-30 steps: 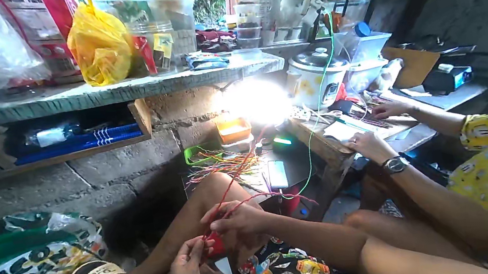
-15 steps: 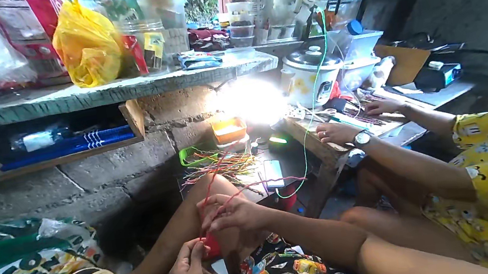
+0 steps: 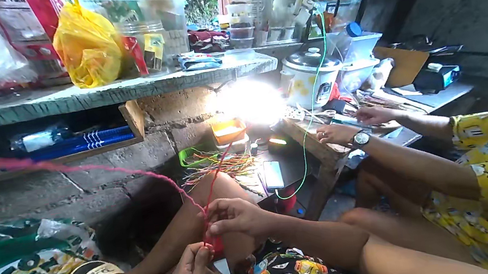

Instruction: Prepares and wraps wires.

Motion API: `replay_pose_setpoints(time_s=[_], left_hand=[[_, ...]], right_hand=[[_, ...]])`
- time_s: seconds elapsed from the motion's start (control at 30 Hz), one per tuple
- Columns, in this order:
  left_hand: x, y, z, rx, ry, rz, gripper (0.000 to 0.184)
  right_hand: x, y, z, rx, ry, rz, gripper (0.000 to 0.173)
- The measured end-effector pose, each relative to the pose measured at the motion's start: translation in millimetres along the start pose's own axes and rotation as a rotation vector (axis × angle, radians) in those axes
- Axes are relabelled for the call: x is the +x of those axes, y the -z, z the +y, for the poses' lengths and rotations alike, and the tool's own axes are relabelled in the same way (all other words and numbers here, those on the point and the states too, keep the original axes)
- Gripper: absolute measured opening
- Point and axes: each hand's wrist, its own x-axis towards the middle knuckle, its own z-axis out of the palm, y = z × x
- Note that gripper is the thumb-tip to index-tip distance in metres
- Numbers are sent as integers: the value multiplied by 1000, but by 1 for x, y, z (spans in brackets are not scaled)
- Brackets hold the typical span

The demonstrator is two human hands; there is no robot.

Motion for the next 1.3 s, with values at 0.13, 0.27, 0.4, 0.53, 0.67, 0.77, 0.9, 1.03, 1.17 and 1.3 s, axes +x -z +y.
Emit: replay_pose_setpoints(time_s=[0.13,0.27,0.4,0.53,0.67,0.77,0.9,1.03,1.17,1.3], left_hand=[[-4,3,6,-96,27,-82,15],[-6,3,10,-204,26,-107,16],[-6,4,11,-330,90,-121,19],[-5,1,9,-364,92,-116,15],[-6,-3,7,-215,22,-52,13],[-5,-5,5,-50,-53,5,9],[-5,-6,1,213,-134,58,22],[-3,-4,-2,345,-179,75,30],[-2,6,5,244,-118,10,30],[-7,12,10,-76,-12,-134,24]], right_hand=[[0,2,-1,92,26,-40,29],[2,0,3,88,52,-69,24],[2,-2,6,19,52,-179,19],[3,-3,9,-44,50,-159,14],[7,-5,17,-153,148,-35,14],[6,-9,16,-196,118,44,16],[5,-12,14,-208,35,81,15],[6,-9,16,-217,43,41,16],[8,1,21,-233,204,-123,22],[7,-1,13,-215,186,-252,26]])
